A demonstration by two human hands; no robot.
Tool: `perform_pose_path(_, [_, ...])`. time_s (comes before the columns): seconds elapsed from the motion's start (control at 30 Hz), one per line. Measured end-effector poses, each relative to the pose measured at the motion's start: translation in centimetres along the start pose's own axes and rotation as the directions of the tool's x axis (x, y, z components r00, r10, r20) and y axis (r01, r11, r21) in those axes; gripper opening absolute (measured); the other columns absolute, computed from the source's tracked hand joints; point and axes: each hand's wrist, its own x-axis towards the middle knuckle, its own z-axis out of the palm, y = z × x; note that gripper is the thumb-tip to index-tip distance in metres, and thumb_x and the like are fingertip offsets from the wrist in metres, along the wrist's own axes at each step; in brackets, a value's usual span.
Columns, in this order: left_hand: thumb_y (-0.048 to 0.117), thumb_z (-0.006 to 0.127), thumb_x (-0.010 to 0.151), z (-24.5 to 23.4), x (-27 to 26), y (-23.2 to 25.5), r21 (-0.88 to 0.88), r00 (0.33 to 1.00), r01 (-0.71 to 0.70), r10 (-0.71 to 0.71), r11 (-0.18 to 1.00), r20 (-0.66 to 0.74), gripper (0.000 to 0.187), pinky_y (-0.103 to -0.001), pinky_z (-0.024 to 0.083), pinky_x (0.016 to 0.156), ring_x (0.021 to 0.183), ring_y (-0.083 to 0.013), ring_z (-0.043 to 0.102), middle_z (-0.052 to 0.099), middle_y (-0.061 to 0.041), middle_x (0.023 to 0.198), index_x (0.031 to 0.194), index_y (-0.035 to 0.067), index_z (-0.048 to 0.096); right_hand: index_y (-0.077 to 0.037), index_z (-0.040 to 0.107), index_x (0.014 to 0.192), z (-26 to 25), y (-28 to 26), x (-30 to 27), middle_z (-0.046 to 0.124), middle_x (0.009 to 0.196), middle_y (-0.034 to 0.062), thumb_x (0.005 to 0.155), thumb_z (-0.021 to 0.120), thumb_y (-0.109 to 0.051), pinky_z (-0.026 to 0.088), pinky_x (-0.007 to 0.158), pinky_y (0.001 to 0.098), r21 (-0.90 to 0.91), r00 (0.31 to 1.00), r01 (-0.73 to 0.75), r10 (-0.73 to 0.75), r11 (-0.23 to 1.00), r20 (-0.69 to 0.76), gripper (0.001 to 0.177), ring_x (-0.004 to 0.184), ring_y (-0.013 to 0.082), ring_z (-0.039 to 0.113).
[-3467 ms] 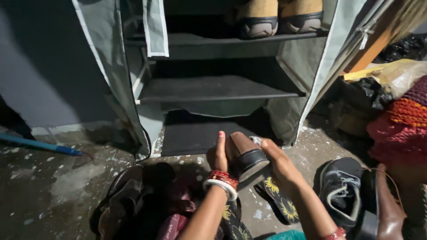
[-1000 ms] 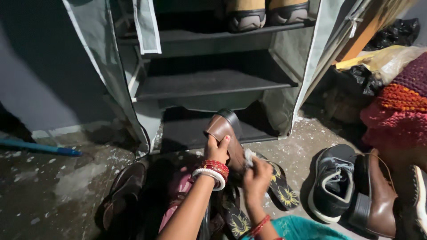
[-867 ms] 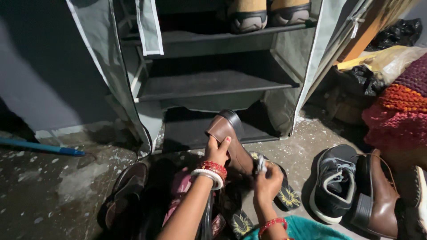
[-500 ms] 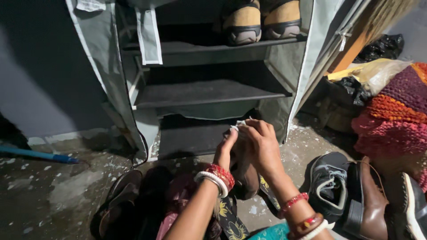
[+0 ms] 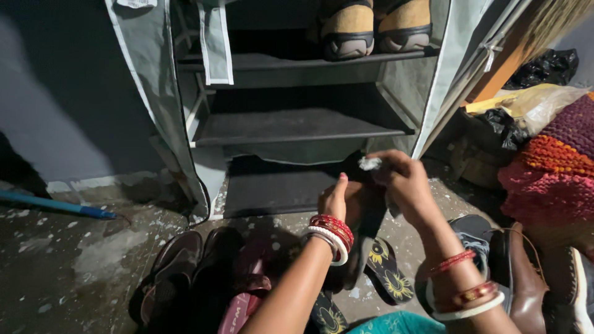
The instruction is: The person wipes the exterior of a beige sneaker and a brown boot with a small white cloth, then places each shoe on a fabric shoe rack. The person repeats the wiping and placing process for additional shoes.
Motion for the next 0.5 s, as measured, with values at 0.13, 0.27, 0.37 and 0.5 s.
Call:
perform_pose_path(0.13, [0.053, 0.071, 0.088, -1.0, -1.1, 2.8, 0.356, 0.987, -0.013, 0.068, 0.934, -0.142, 0.064, -0.042, 0.043, 0.061, 0.06, -0.0238, 0.054, 0.063, -0.015, 0.064, 0.072, -0.009, 0.067, -0.006, 0.067, 0.114, -1.0, -0.8, 1.5, 0.071, 0.108, 0.013, 0.092, 0.049, 0.003, 0.057, 0.078, 0.033, 0.655, 0.997, -0.069, 0.075, 0.752, 0.019, 0.03, 0.089, 0.02, 0.07])
perform_pose_path(0.27, [0.049, 0.072, 0.085, -2.5, -1.6, 3.9, 0.255, 0.978, -0.046, 0.096, 0.966, -0.185, 0.053, -0.039, 0.05, 0.064, 0.065, -0.024, 0.064, 0.071, -0.012, 0.071, 0.079, -0.004, 0.075, -0.002, 0.063, 0.12, 1.2, 0.3, 0.6, 0.068, 0.112, 0.0111, 0.098, 0.056, -0.004, 0.053, 0.087, 0.0335, 0.631, 1.0, -0.027, 0.011, 0.775, 0.028, 0.023, 0.098, 0.0199, 0.066])
perform_pose_path(0.37, [0.046, 0.071, 0.084, -3.6, -1.3, 4.0, 0.269, 0.968, -0.088, 0.145, 0.959, -0.203, 0.047, -0.036, 0.054, 0.068, 0.07, -0.0225, 0.073, 0.078, -0.011, 0.078, 0.082, -0.001, 0.078, -0.001, 0.065, 0.127, 2.3, 1.3, -1.4, 0.068, 0.118, 0.0095, 0.104, 0.055, -0.018, 0.048, 0.098, 0.0324, 0.312, 0.981, -0.046, -0.016, 0.949, 0.194, 0.03, 0.111, 0.0192, 0.061])
perform_pose_path(0.5, [0.049, 0.07, 0.085, -4.7, -0.5, 3.6, 0.214, 0.976, -0.108, 0.144, 0.971, -0.163, 0.05, -0.036, 0.054, 0.065, 0.067, -0.0215, 0.073, 0.078, -0.011, 0.075, 0.079, -0.001, 0.078, -0.013, 0.061, 0.135, 1.6, 1.0, -4.1, 0.067, 0.131, 0.0039, 0.097, 0.048, -0.037, 0.043, 0.107, 0.0307, 0.248, 0.917, -0.264, 0.163, 0.932, 0.364, 0.046, 0.127, 0.0168, 0.058])
